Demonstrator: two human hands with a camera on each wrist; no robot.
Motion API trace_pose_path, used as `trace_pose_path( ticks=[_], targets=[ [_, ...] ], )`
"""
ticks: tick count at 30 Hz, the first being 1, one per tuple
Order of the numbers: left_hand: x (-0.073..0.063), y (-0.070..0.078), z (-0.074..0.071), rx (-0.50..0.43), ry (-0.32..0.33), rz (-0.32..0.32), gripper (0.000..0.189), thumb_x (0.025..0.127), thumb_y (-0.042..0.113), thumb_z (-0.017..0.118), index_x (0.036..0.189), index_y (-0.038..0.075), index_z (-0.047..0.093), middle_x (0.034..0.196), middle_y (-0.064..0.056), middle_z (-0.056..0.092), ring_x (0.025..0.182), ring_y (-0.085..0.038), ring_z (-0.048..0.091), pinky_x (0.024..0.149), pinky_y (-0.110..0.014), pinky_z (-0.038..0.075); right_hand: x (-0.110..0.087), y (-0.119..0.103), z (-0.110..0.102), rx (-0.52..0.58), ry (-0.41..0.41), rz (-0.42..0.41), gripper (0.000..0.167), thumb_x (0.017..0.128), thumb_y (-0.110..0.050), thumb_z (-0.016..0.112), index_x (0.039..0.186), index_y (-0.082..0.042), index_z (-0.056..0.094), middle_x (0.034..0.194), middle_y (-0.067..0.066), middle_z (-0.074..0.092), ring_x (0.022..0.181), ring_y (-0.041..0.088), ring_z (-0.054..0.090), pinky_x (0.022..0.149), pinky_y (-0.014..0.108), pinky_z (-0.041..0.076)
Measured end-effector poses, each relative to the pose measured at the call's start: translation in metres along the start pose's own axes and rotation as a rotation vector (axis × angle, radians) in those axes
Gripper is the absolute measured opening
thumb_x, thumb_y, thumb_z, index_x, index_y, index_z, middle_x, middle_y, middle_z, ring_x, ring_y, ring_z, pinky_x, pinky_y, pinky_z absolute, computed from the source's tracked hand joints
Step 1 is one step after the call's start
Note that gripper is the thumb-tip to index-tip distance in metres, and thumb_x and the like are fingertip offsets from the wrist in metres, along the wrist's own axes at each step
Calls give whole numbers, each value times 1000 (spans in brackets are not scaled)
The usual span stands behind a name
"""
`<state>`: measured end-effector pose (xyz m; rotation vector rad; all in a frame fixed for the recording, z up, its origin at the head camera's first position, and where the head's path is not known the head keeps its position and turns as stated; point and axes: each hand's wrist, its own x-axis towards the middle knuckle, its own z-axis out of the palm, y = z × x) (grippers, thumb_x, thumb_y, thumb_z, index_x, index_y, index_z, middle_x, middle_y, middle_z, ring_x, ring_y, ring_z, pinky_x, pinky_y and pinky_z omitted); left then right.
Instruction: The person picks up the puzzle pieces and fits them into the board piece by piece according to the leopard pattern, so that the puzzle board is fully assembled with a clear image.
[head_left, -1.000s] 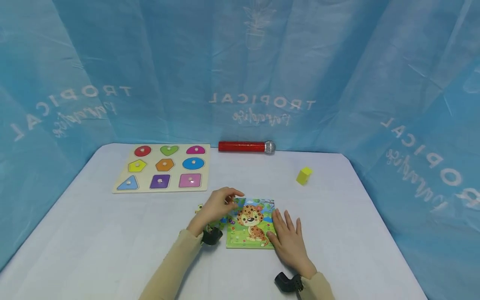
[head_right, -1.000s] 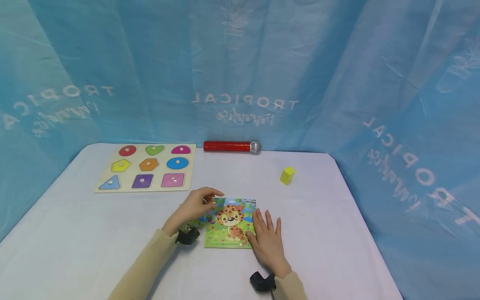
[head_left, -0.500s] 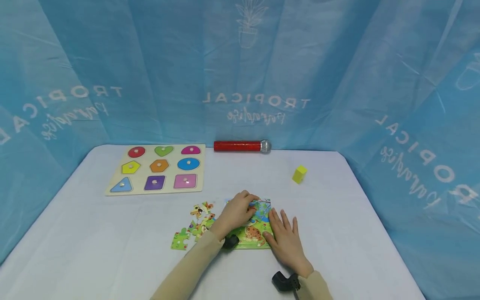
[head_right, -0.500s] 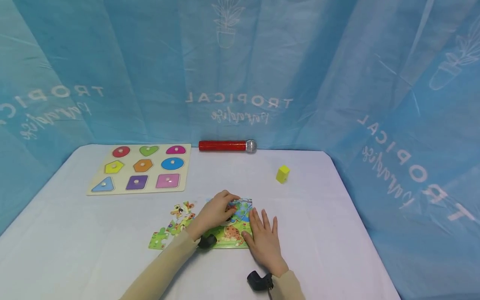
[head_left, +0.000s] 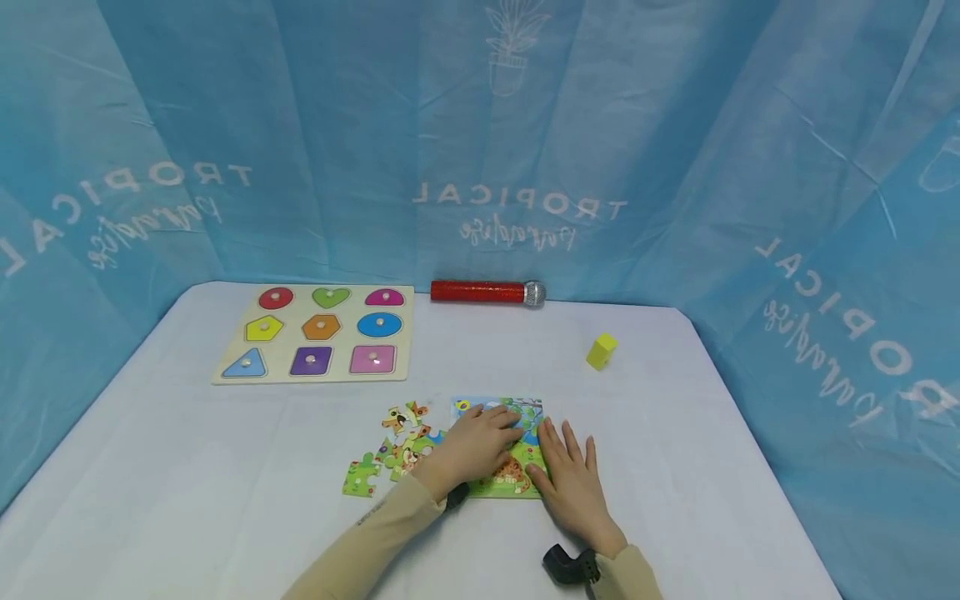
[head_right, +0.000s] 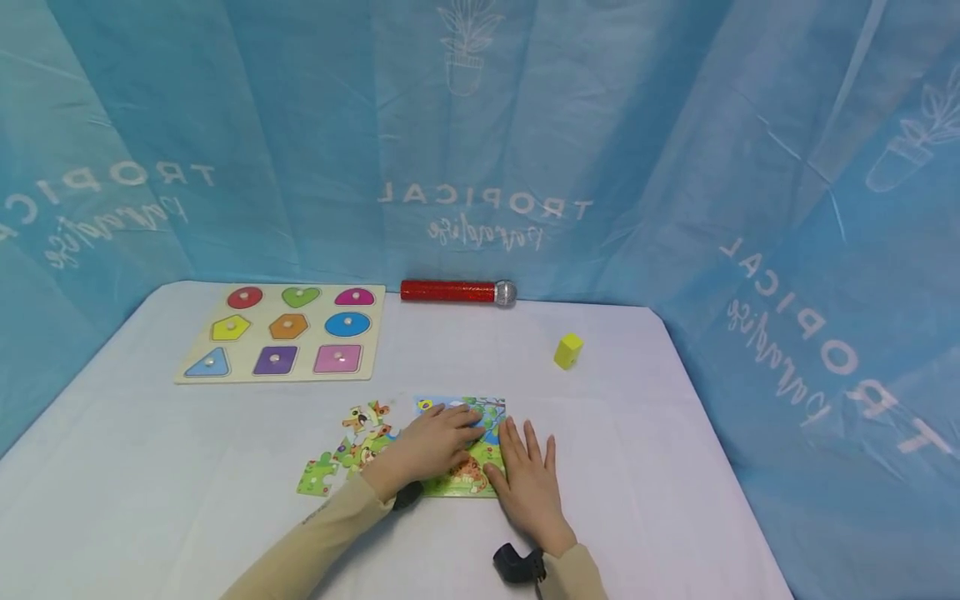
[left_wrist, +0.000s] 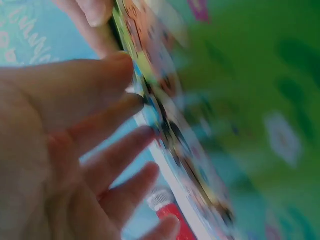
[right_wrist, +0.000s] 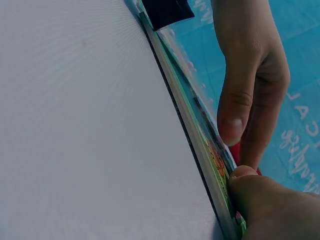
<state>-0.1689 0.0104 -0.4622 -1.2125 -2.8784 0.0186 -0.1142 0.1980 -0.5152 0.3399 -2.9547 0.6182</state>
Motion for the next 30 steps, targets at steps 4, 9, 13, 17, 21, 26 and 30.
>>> trace_pose_path(
  ticks=[4,9,13,17,21,26,30],
  targets=[
    [2,7,1,51,4,-41,40,97,39,55,135,26,58,143,2,51,135,-17,47,109,-43,41,0,-1,-1,8,-1,-4,63,98,-37,52,148,-2,37,155,14,36,146,41,23,113,68,6],
    [7,12,1,69,16,-81,42,97,42,54,137,29,57,138,1,52,133,-15,47,108,-42,42,1,0,0,13,1,-7,63,97,-36,53,149,-3,36,155,13,35,147,41,21,114,68,6],
    [12,14,3,13,-4,-111,43,99,41,52,140,30,53,142,1,49,136,-16,43,110,-46,40,1,0,1,7,2,-5,63,97,-36,52,149,-3,36,155,13,35,147,41,21,113,68,6],
    [15,15,3,-34,-27,-140,45,99,40,51,143,29,50,146,1,46,139,-18,41,111,-50,38,-1,1,2,-2,3,-6,63,98,-38,51,149,-3,36,155,13,35,146,41,22,112,69,7],
    [18,13,3,-76,-35,-145,46,99,41,51,143,28,48,146,1,46,139,-19,41,111,-53,36,-1,1,2,-8,9,-5,63,98,-38,52,149,-3,36,155,13,35,146,41,23,112,70,8],
    [23,6,6,-128,-35,-134,49,98,42,52,145,27,47,147,2,46,139,-19,41,111,-56,36,4,6,2,7,18,-12,64,98,-37,52,149,-3,35,156,13,34,146,40,23,114,67,7],
    [22,-5,7,-275,-76,-134,55,97,42,54,147,21,44,152,0,42,145,-25,33,114,-56,30,10,13,3,0,1,-19,64,98,-38,51,150,-5,34,158,11,32,147,37,23,116,63,6]
  ],
)
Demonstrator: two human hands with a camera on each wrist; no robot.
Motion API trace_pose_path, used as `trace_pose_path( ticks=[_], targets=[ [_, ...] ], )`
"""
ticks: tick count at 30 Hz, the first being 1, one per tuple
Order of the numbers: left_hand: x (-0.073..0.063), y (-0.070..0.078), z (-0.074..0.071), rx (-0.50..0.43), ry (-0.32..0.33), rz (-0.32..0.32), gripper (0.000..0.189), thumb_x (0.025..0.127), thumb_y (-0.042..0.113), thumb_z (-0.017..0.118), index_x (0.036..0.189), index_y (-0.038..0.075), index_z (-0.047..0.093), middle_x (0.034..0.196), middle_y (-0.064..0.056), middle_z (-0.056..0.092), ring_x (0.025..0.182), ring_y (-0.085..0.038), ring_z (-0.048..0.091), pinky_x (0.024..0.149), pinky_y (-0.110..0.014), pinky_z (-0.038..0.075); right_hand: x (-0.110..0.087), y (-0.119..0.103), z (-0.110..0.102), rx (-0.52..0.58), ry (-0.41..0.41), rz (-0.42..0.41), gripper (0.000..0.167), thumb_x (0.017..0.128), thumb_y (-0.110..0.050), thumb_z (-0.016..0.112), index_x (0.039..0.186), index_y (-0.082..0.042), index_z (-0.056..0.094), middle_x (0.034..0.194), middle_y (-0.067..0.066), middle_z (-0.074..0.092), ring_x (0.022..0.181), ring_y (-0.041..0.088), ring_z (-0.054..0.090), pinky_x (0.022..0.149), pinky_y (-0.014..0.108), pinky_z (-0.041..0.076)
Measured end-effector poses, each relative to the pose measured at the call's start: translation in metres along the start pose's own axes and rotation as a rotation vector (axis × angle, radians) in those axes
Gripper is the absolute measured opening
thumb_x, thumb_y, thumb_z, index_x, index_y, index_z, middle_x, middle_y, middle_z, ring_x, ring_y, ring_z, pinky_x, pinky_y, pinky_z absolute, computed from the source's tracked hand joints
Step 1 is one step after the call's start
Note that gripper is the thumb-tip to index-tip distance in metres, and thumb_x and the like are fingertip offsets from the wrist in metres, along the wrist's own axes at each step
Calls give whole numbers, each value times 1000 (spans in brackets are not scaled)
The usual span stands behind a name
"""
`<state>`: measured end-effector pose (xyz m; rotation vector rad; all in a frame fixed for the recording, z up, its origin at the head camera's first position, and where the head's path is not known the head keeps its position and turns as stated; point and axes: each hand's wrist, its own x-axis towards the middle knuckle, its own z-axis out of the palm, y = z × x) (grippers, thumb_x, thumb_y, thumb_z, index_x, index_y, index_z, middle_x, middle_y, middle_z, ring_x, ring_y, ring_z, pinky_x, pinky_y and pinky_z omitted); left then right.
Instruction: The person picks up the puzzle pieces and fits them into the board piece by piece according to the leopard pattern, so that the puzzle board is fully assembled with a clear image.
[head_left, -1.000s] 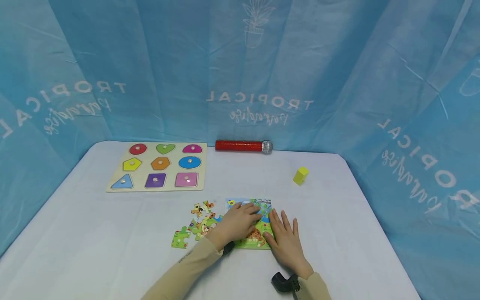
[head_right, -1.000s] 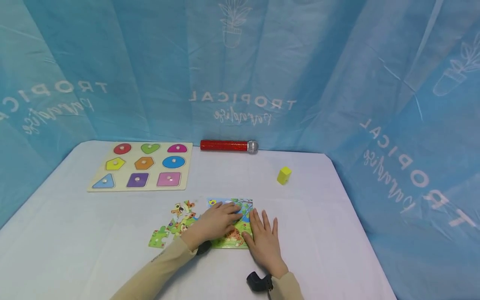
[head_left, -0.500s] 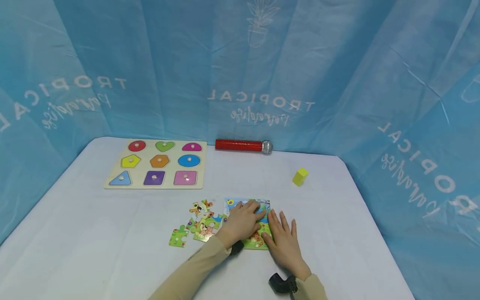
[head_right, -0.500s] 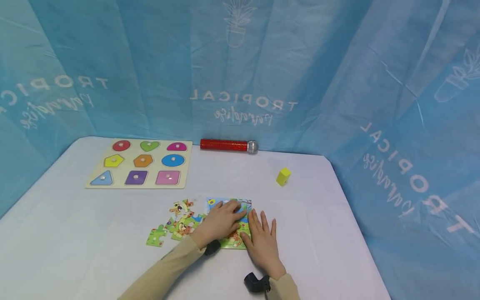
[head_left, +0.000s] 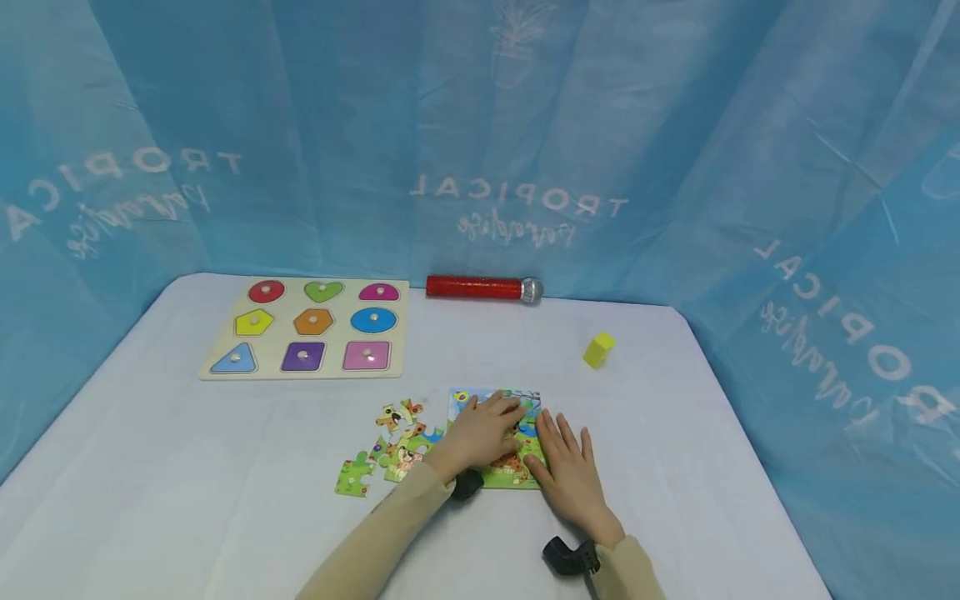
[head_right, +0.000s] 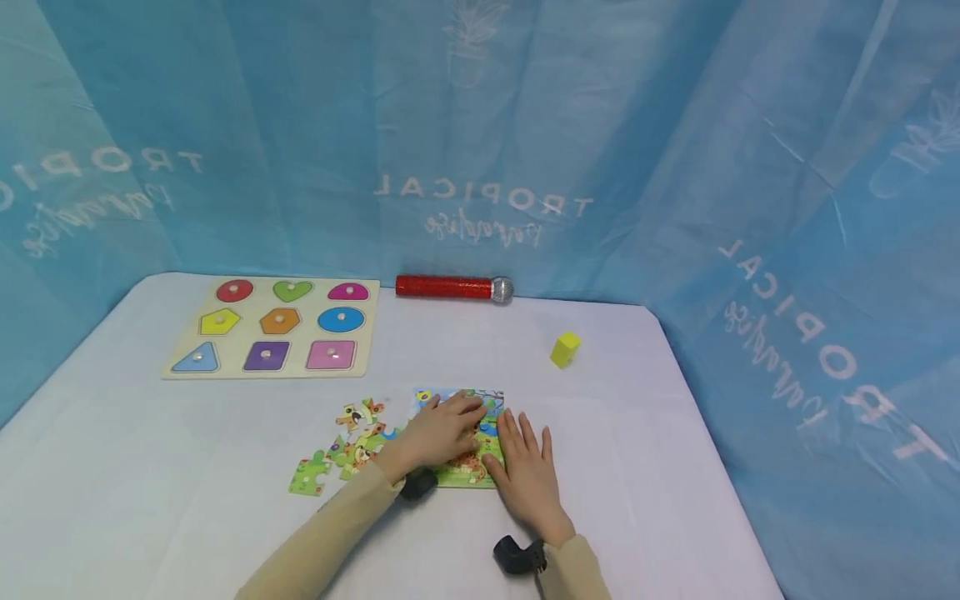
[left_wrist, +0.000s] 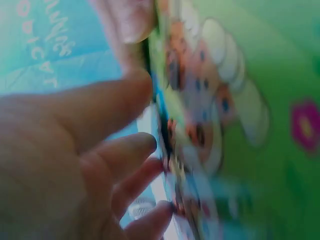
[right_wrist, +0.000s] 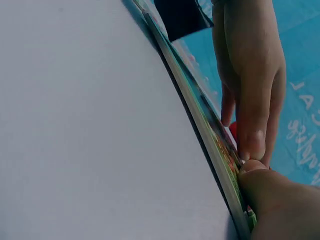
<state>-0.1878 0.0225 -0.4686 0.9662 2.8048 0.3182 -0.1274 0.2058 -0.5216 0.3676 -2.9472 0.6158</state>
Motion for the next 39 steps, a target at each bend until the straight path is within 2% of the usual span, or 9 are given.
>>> trace_pose_path(
  ticks=[4,7,10,14,18,23,25,31,39],
  targets=[
    [-18,-19,-5,-177,-22,-28,57,97,39,56,147,16,44,155,-6,39,147,-35,26,115,-60,24,2,1,2,7,-26,4,65,98,-39,51,151,-6,32,158,11,31,148,36,21,117,62,5],
    [-37,-39,-15,-225,15,-67,53,96,36,58,143,13,49,152,-10,42,145,-41,28,114,-62,24,3,1,1,5,-22,8,64,98,-40,50,152,-9,32,158,11,30,148,37,21,117,62,5],
    [-57,-63,-27,-213,71,-138,49,94,30,62,138,10,54,147,-15,47,141,-45,32,113,-63,24,4,1,0,2,-11,9,62,98,-40,50,151,-12,34,158,12,30,147,38,22,116,63,5],
    [-82,-90,-34,-114,155,-241,48,87,24,71,131,7,61,136,-16,57,132,-41,45,110,-62,32,5,1,-2,6,-12,17,61,99,-40,50,151,-13,35,159,11,29,148,37,21,117,63,3],
    [-93,-104,-33,-42,224,-256,44,83,20,75,123,6,66,123,-14,64,116,-35,58,100,-56,44,6,0,-4,23,-23,32,62,99,-40,50,152,-13,33,159,10,28,148,36,20,118,61,1],
    [-92,-110,-26,-20,293,-219,35,83,11,73,117,6,69,108,-11,67,96,-30,63,79,-43,53,5,-1,-3,44,-43,35,63,99,-39,51,152,-11,31,159,10,27,148,36,19,118,61,1],
    [-91,-110,-25,-59,299,-224,37,82,6,71,119,7,68,106,-11,65,89,-26,61,74,-39,52,4,-1,-3,42,-37,30,63,99,-39,51,152,-11,32,159,10,27,148,36,19,118,61,1],
    [-87,-107,-24,-378,299,-222,48,83,-7,64,129,8,61,103,-9,56,83,-17,52,70,-28,47,3,1,0,43,-33,26,63,99,-39,50,152,-10,32,159,10,27,149,36,19,118,61,1],
    [-78,-82,-41,-669,328,-161,49,89,2,62,135,15,56,102,-5,68,83,-15,58,76,-30,52,3,-3,0,59,-14,19,62,98,-37,52,150,-9,35,158,12,30,147,37,22,117,61,2]
  ],
)
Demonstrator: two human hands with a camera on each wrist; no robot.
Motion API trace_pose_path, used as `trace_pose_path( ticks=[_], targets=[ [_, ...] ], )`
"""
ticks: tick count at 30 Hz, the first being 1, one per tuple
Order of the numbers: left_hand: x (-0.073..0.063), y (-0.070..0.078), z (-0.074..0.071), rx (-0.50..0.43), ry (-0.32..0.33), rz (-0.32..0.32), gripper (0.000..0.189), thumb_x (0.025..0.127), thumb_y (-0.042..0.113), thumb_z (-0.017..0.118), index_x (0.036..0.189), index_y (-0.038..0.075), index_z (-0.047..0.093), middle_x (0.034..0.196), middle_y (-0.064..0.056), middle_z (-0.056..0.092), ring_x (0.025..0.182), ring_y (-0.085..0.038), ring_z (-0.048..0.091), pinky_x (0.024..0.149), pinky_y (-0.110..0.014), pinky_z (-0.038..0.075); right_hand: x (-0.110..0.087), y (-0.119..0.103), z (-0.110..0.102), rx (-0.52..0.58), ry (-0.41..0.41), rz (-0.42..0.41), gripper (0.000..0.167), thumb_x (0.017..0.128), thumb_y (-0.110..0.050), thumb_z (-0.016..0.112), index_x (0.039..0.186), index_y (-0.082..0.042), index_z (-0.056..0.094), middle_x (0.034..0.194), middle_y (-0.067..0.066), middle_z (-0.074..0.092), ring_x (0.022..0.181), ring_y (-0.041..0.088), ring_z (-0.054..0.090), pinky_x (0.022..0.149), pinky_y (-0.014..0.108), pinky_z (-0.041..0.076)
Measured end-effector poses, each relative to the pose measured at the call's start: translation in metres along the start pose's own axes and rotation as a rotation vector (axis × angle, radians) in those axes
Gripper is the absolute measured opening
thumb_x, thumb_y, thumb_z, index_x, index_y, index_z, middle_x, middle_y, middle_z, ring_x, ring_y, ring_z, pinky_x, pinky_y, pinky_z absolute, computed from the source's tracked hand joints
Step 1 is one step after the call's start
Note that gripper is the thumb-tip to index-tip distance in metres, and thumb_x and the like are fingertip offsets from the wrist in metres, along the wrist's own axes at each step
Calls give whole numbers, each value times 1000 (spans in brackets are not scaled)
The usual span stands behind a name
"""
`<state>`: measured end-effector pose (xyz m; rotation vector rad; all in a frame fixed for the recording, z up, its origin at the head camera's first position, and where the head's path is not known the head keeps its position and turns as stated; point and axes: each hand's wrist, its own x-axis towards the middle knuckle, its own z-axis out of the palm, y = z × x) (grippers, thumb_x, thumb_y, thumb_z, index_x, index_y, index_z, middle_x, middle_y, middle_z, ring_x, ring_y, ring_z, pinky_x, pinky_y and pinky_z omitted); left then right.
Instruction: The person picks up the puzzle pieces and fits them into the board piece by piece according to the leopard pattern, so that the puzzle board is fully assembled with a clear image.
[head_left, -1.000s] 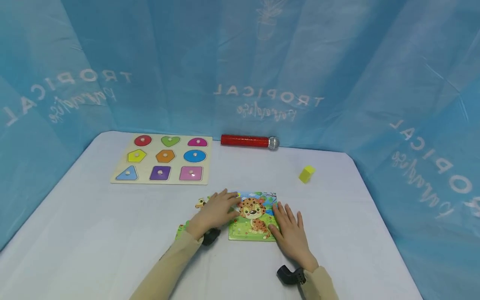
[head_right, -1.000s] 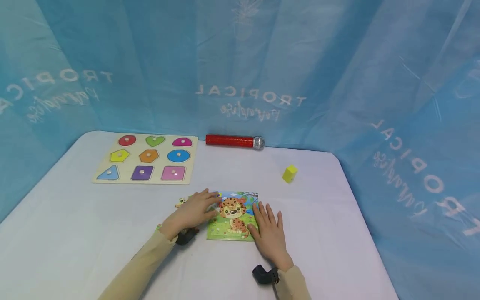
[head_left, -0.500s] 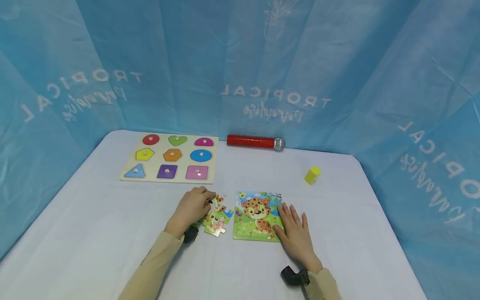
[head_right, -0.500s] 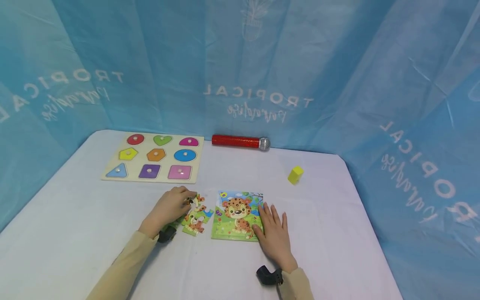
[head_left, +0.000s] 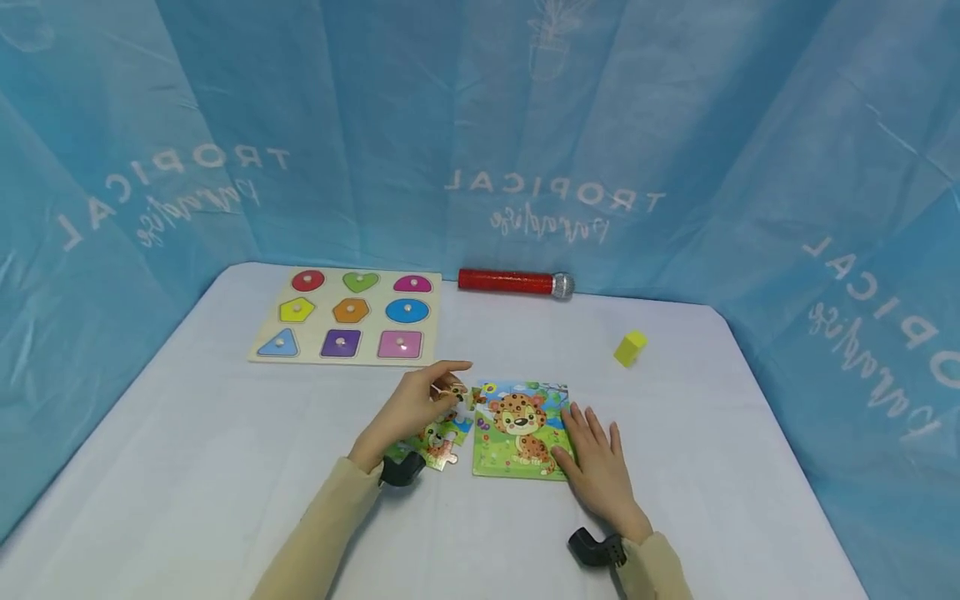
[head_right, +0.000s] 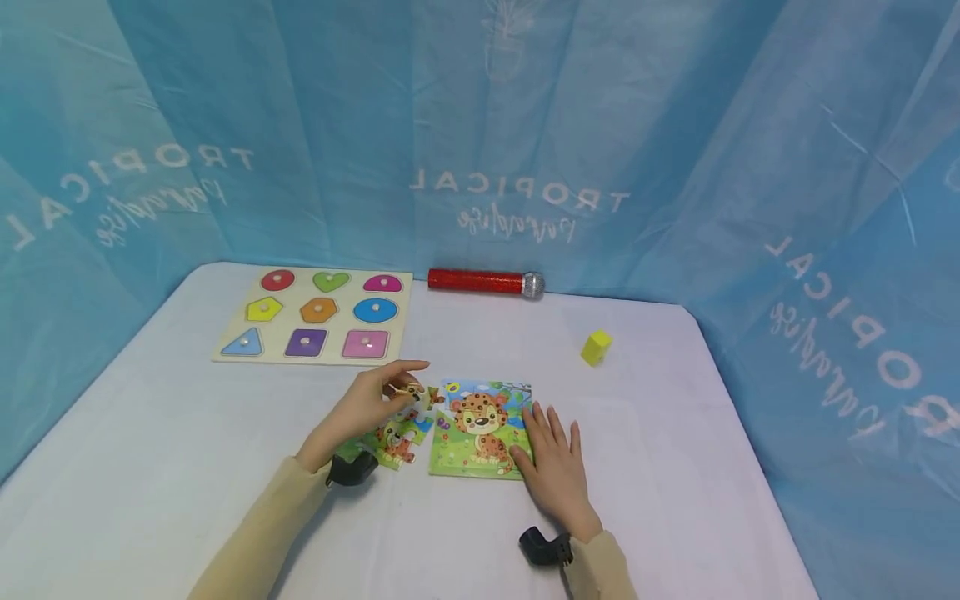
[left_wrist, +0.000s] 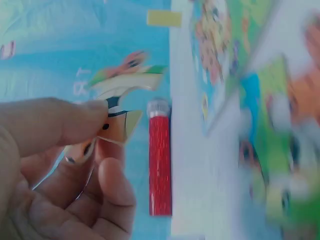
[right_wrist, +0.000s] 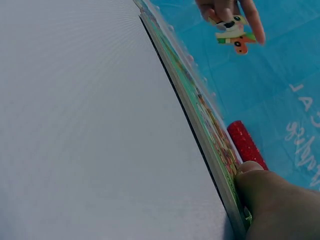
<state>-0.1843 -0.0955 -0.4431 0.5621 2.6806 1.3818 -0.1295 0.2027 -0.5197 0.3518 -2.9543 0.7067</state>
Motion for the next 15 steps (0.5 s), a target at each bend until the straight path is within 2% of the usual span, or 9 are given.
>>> trace_pose_path(
  ticks=[5,9,12,15],
  targets=[
    [18,8,23,17,-134,50,43,93,6,58,135,15,57,98,-4,68,78,-11,54,68,-23,47,1,2,1,12,-21,8,63,98,-39,52,151,-10,33,159,11,28,148,37,20,117,61,1],
    [31,10,45,35,-218,87,40,94,7,56,134,13,57,103,-6,68,74,-11,52,63,-22,44,3,3,3,19,-23,11,64,98,-41,51,152,-12,32,159,9,28,149,35,19,118,60,0],
    [37,13,59,49,-244,112,38,95,6,56,133,9,58,111,-11,67,78,-13,56,65,-26,48,3,4,2,10,-16,13,64,98,-40,51,152,-11,33,159,9,29,149,35,20,118,61,1],
    [36,18,67,163,-215,162,35,96,11,57,131,9,60,119,-12,64,94,-19,61,79,-35,53,2,5,0,3,-8,15,64,98,-40,52,151,-11,34,159,9,29,148,35,21,118,60,1]
  ],
)
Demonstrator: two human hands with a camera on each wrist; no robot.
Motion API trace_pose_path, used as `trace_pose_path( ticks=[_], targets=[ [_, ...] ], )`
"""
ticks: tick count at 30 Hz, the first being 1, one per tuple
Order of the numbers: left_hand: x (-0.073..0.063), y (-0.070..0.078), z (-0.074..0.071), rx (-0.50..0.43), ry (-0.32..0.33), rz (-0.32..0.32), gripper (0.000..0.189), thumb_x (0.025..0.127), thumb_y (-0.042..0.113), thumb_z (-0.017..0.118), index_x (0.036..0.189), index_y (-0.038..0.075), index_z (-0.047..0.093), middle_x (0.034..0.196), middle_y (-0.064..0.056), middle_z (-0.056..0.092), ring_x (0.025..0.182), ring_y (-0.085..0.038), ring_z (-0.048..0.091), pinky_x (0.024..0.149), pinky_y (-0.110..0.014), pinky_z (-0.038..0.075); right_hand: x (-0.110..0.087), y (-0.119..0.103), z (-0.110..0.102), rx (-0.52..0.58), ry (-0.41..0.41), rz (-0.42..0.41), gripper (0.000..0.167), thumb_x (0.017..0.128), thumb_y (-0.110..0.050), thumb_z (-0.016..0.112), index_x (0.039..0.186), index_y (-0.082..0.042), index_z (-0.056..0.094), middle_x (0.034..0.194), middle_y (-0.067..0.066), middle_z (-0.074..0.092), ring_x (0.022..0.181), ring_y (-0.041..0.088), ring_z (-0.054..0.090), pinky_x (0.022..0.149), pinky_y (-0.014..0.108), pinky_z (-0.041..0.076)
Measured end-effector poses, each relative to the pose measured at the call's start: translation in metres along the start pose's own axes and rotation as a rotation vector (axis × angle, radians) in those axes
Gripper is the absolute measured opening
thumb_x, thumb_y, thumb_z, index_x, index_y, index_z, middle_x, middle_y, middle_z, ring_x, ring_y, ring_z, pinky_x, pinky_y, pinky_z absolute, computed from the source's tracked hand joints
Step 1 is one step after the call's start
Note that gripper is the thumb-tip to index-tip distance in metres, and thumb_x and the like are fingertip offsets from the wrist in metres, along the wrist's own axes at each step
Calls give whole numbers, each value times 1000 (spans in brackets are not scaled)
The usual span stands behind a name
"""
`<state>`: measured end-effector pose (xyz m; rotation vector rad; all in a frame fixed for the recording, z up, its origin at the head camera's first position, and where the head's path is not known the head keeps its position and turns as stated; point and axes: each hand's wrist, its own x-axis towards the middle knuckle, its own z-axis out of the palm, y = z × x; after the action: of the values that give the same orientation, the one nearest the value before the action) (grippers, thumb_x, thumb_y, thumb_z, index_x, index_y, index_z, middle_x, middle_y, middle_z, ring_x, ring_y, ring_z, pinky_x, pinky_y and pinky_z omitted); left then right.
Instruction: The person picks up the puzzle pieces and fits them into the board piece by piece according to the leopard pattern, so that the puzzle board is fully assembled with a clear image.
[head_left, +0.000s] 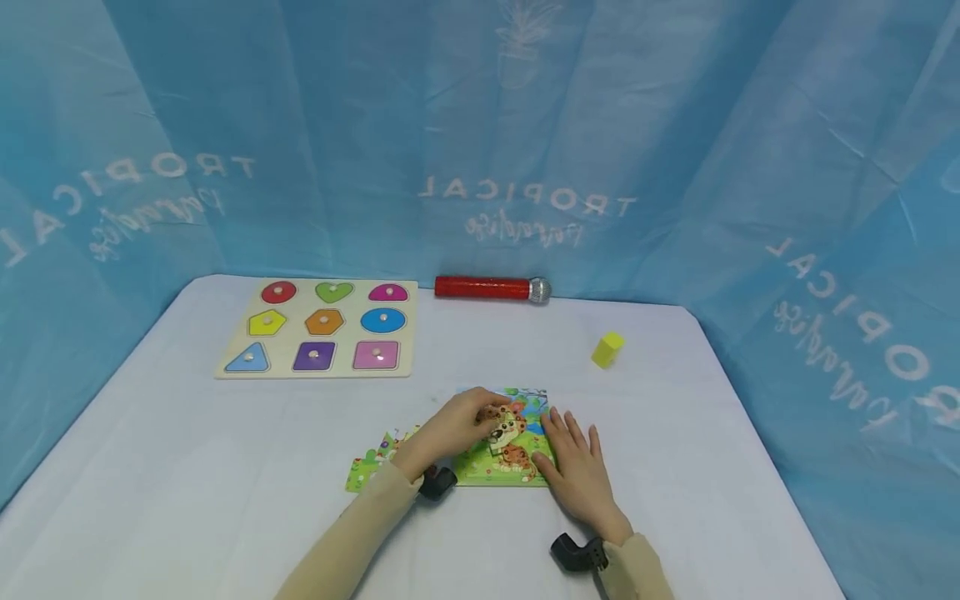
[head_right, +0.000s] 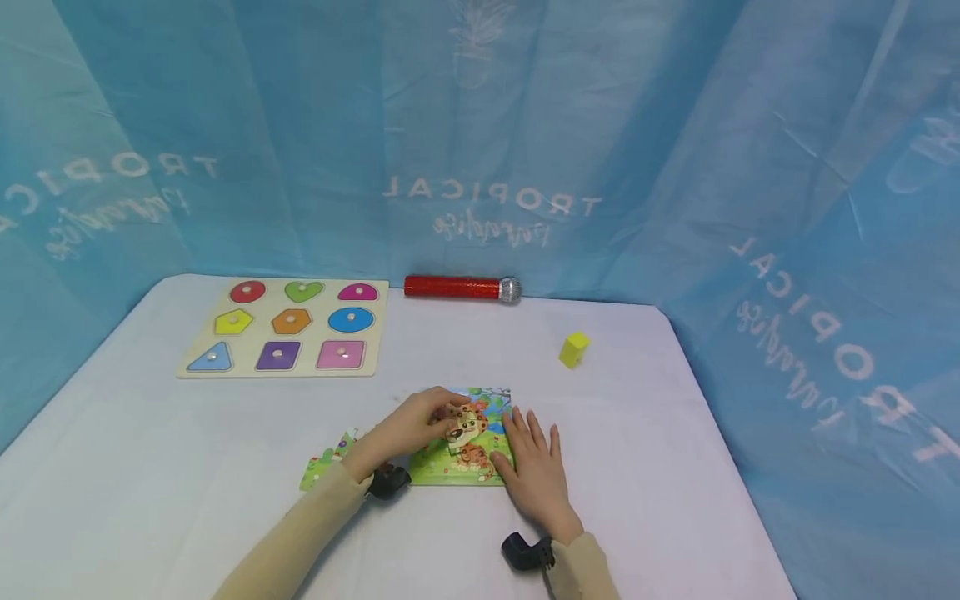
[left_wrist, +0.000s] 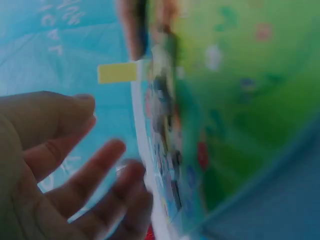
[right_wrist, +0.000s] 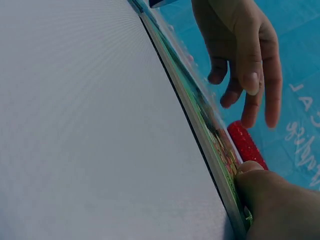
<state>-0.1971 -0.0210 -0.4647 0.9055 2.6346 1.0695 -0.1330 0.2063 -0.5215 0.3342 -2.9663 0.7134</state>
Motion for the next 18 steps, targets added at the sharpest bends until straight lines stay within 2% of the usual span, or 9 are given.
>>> trace_pose_path(
  ticks=[4,6,8,12,18],
  targets=[
    [-15,9,5,301,53,72,31,95,20,62,125,13,65,124,-7,63,113,-26,59,93,-44,51,-2,-2,-2,-9,19,-16,64,97,-40,53,151,-11,35,158,10,31,148,35,23,118,60,3],
    [-25,13,7,428,41,109,32,94,23,64,124,14,65,127,-5,62,118,-25,58,95,-44,50,-1,-3,-2,-18,27,-24,64,97,-40,53,150,-10,36,157,11,33,147,36,24,118,60,4],
    [-34,16,9,520,0,134,36,93,28,64,127,15,64,134,-5,59,124,-24,56,97,-44,49,-1,-4,-3,-30,26,-25,64,97,-40,54,150,-10,36,157,12,33,147,36,25,118,60,5],
    [-44,20,15,586,-72,138,46,95,32,61,136,14,56,147,-6,49,134,-24,48,105,-48,44,0,-2,-2,-44,13,-6,63,97,-40,52,151,-11,34,158,10,32,148,35,23,118,59,4],
    [-45,26,20,606,-129,106,48,97,33,56,141,14,52,151,-7,44,138,-25,44,109,-48,40,-2,-1,-2,-31,4,-2,63,98,-41,52,151,-12,34,158,9,31,148,34,22,119,59,3]
  ],
)
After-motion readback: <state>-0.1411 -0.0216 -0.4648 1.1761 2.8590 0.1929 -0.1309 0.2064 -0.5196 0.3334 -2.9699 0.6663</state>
